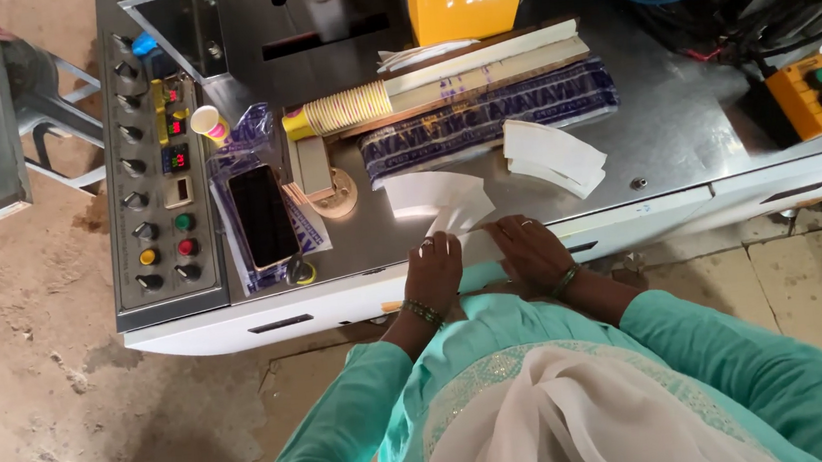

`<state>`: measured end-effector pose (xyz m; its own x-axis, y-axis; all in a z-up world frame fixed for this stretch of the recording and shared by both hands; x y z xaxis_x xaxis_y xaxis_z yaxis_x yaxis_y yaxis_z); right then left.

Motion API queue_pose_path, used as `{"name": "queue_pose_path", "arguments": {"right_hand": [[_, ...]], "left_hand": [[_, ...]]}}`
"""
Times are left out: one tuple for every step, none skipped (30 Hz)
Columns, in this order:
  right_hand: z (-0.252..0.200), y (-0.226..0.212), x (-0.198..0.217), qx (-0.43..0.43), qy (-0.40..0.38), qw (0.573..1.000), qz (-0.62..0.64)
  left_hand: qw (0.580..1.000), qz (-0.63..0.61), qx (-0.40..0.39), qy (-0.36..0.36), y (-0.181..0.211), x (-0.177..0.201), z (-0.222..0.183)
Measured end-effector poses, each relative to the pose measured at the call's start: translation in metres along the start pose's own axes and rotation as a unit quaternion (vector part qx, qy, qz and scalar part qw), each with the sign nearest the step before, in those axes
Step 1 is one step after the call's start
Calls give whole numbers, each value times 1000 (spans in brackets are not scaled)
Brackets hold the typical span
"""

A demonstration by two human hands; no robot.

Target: Packing paper cup components into plastic sleeves and operating the paper cup manufacturing machine.

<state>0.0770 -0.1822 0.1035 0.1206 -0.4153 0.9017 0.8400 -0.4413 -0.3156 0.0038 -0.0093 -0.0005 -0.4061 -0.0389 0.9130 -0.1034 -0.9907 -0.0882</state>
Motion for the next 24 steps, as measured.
{"name": "queue_pose_path", "arguments": {"right_hand": [[-1,1,-2,-2,-2,1000,-7],[-5,5,-10,-4,-2,1000,-7],[-7,9,-17,-2,2,1000,-21],[-10,13,-24,-1,6,999,-34],[-11,15,-26,-2,6,999,-35],[-12,17,-27,-1,10,999,-45],[-12,18,-29,-1,15,998,-54],[-11,20,-29,-2,16,998,-55],[-13,20,-31,2,19,998,-55],[-14,19,-32,6,21,998,-55],[-13,19,-32,8,22,998,-56],[-13,19,-32,12,23,998,-55],[-12,20,-31,15,26,998,-54],[-11,20,-30,16,27,998,-56],[-11,20,-28,15,27,998,-49],[-11,20,-27,15,26,999,-43],[-11,21,-28,14,27,999,-42],[-12,23,-29,8,24,999,-39],[-13,22,-31,3,20,999,-34],[-15,20,-33,4,19,999,-33],[-13,21,-33,1,15,999,-36],[-12,22,-32,-3,11,999,-40],[-12,21,-30,-2,12,999,-41],[-11,19,-28,-2,12,999,-39]], "left_hand": [[1000,16,-6,-26,1,-14,-8],[1000,16,-7,-26,1,5,-1],[999,-19,11,-30,0,24,5],[998,-53,28,-33,-1,43,11],[998,-54,28,-33,-2,31,9],[990,-96,105,3,-7,20,7],[973,-137,181,40,-12,9,4],[973,-138,179,40,-17,5,12],[952,-158,264,-4,-24,0,14],[920,-177,345,-48,-30,-6,16],[920,-177,346,-46,-35,-19,17],[892,-229,381,-81,-40,-35,18],[860,-280,412,-115,-45,-51,19],[860,-280,412,-113,-50,-45,26],[863,-309,390,-90,-53,-38,32],[864,-337,369,-67,-56,-32,39],[864,-337,368,-67,-63,-24,51],[897,-288,335,-34,-70,-13,64],[924,-236,301,-2,-76,-2,75],[924,-235,302,-3,-80,-2,77],[933,-226,282,1,-85,-2,85],[941,-216,261,5,-90,-2,94],[941,-217,261,6,-92,-5,94],[944,-207,252,42,-93,-7,95]]}}
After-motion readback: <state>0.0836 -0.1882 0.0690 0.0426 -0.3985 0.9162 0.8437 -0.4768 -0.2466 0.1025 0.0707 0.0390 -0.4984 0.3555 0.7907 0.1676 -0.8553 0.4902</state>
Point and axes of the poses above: each hand's wrist, its own z-axis towards the middle knuckle, its own x-axis out of the back of the hand, y = z × x, the point moved 2 cm from there along z, towards the middle knuckle, and after that the axes turned 9 degrees about y, right-handed, at the moved point
